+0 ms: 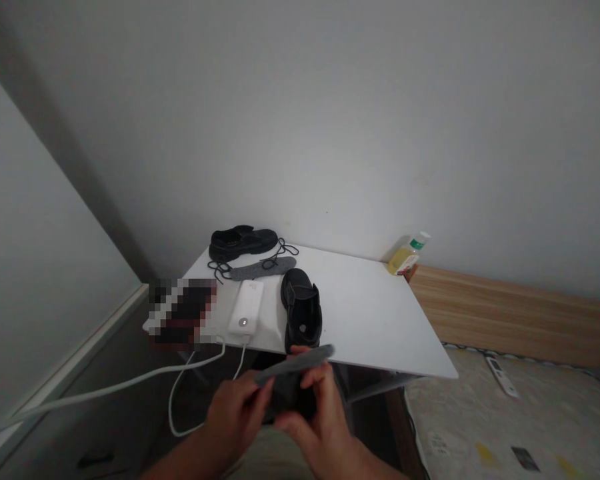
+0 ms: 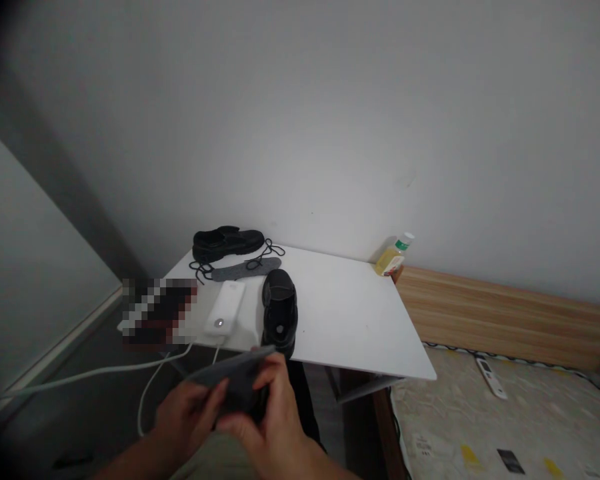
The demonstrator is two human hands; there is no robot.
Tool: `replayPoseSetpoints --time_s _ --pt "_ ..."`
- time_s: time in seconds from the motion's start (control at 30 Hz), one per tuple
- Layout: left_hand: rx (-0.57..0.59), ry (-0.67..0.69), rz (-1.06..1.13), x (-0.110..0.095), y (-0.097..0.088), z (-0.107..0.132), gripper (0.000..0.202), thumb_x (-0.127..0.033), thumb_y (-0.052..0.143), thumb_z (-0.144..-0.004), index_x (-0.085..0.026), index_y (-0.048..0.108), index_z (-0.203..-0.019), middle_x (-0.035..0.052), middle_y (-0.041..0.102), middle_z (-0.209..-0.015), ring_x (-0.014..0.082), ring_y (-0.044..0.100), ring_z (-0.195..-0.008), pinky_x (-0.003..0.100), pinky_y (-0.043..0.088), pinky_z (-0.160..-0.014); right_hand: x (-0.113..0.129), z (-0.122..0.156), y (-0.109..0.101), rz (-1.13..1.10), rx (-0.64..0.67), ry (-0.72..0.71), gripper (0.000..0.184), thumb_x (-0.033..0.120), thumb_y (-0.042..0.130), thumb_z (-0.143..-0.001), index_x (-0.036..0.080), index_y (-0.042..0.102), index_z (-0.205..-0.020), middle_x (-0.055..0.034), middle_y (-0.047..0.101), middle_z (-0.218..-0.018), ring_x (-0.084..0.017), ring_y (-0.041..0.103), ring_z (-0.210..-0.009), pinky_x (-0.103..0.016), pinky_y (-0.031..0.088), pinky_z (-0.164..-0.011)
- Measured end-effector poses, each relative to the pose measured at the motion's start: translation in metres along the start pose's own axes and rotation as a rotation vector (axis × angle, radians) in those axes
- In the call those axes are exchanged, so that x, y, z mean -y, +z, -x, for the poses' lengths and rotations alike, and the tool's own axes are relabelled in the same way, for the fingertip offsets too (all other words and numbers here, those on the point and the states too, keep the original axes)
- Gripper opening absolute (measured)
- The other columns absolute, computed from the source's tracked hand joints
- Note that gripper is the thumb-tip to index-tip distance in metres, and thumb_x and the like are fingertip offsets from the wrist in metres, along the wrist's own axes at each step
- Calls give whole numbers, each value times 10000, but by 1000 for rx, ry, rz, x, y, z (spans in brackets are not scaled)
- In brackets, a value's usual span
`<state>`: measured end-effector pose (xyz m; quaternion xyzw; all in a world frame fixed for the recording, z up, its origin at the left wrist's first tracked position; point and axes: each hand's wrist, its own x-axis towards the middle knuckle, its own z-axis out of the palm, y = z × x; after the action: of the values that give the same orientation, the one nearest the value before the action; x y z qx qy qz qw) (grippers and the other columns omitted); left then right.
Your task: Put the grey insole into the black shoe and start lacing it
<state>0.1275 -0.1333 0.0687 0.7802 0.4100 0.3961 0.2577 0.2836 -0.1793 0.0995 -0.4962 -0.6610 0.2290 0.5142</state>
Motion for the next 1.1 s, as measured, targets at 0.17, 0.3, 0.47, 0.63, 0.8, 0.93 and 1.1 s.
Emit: replayPoseSetpoints --time_s 0.17,0.3,0.47,0.63,0.8,0.93,1.1 --pt "470 107 312 -35 24 -56 222 -231 521 -835 -195 567 -1049 17 677 -839 113 620 -657 194 474 -584 -11 -14 -23 -50 -266 412 442 391 650 -746 240 348 -1031 -25 498 -1005 -164 534 -876 -321 462 -769" --pt "404 168 168 -27 29 -116 331 -291 569 -823 -199 565 -1141 56 646 -1096 171 591 -981 280 479 -856 -16 -35 -67 62 -303 492 379 462 617 -751 237 368 -929 32 477 -819 -132 468 -689 -277 423 -644" --pt "281 56 -412 7 52 -165 282 -336 597 -799 -200 649 -1039 87 646 -1106 269 497 -1143 373 403 -960 -16 -50 -104 387 -206 419 367 488 632 -713 213 450 -873 3 496 -827 -171 487 -774 -303 405 -687" --pt "206 -167 -506 9 59 -180 358 -397 339 -935 -231 655 -964 71 687 -883 220 634 -850 319 453 -752 -6 -60 -122 639 -4 284 254 455 526 -825 202 505 -820 -32 517 -851 -184 511 -812 -320 408 -737" --pt "324 46 -367 17 54 -182 353 -480 571 -806 -236 640 -1051 54 636 -1153 234 493 -1176 307 390 -946 4 -69 -144 837 94 252 267 453 471 -869 198 548 -851 -50 528 -884 -184 542 -805 -318 415 -746" --pt "401 15 -417 28 59 -183 381 -434 617 -769 -271 635 -1113 48 655 -1132 247 559 -1097 323 415 -912 8 -74 -143 929 133 234 253 424 440 -887 200 558 -886 -51 520 -874 -175 546 -771 -302 419 -711" --pt "306 -91 -471 25 67 -182 353 -401 382 -905 -259 691 -998 92 703 -938 257 640 -916 337 450 -769 13 -79 -122 1006 272 232 184 331 433 -900 191 546 -860 -64 505 -876 -191 529 -834 -295 415 -712"
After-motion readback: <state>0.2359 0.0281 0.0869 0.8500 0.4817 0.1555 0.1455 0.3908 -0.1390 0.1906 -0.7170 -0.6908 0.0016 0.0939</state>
